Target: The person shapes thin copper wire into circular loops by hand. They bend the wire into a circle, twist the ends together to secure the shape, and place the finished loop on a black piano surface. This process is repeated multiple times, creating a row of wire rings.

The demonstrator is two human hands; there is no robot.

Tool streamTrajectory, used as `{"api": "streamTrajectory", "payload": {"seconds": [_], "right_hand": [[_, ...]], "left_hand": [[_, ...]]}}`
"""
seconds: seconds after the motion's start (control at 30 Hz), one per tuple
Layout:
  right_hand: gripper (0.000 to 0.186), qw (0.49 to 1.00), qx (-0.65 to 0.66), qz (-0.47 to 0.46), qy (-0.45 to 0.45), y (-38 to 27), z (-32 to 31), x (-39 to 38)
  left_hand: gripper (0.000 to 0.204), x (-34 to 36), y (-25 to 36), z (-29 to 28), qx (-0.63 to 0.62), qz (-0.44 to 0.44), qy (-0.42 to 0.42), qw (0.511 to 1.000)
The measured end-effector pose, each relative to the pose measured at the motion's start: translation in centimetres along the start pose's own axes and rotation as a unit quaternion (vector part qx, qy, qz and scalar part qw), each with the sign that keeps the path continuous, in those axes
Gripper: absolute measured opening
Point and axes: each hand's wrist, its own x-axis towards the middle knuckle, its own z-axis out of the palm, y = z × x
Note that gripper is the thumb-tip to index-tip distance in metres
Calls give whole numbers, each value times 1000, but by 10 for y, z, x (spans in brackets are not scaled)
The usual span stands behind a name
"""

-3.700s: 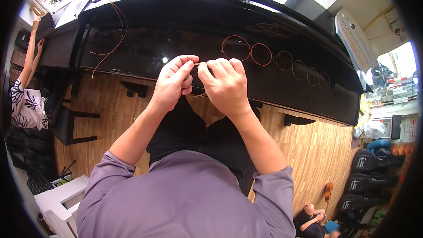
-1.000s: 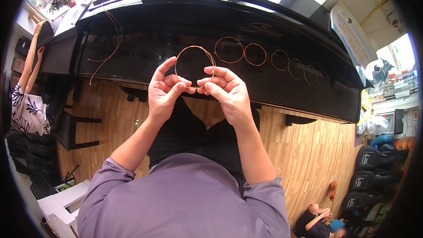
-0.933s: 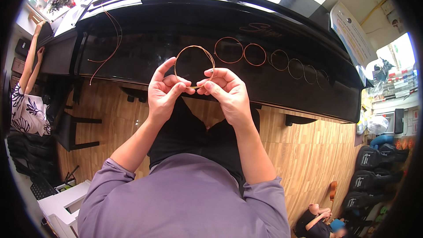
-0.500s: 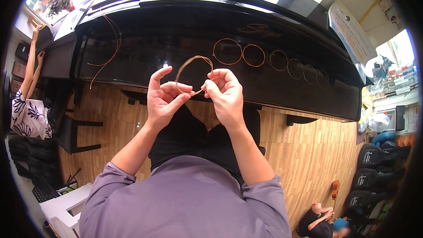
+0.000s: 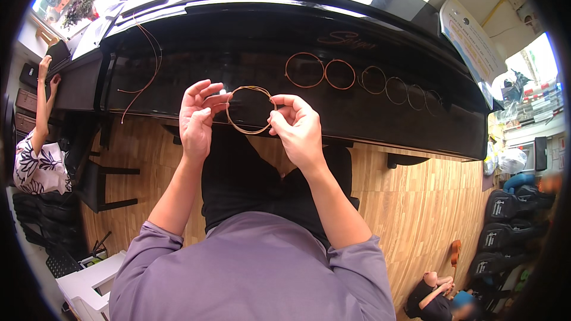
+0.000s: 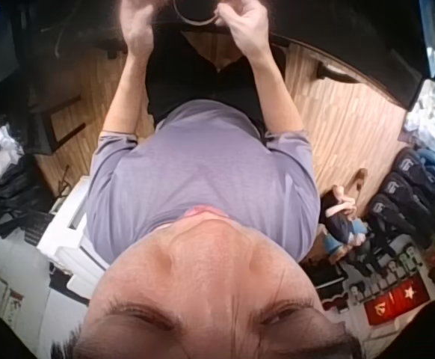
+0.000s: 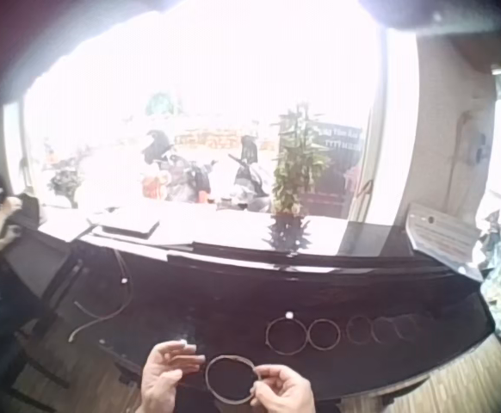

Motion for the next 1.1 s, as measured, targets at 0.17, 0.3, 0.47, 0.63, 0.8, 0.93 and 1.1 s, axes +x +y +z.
{"api": "streamTrajectory", "payload": {"seconds": [0.17, 0.3, 0.47, 0.63, 0.8, 0.93, 1.1], "right_hand": [[24, 999, -31, 21, -7, 7, -1, 17], [23, 993, -102, 13, -55, 3, 1, 32], [27, 995, -69, 8, -67, 2, 2, 41], [37, 993, -68, -50, 84, 3, -21, 35], [22, 992, -33, -74, 101, 7, -30, 13], [14, 990, -48, -72, 112, 10, -40, -10], [11, 985, -95, -86, 114, 16, -44, -24]], "left_hand": [[70, 10, 23, -1, 408, 133, -139, 892], [95, 22, 29, 13, 550, 188, -263, 770], [77, 40, 15, 19, 512, 176, -311, 781], [65, 69, -1, 43, 591, 150, -159, 777], [89, 88, -31, 54, 652, 170, -86, 734], [91, 75, -20, 36, 589, 188, -81, 782], [67, 65, -11, 23, 581, 202, -141, 776]]}}
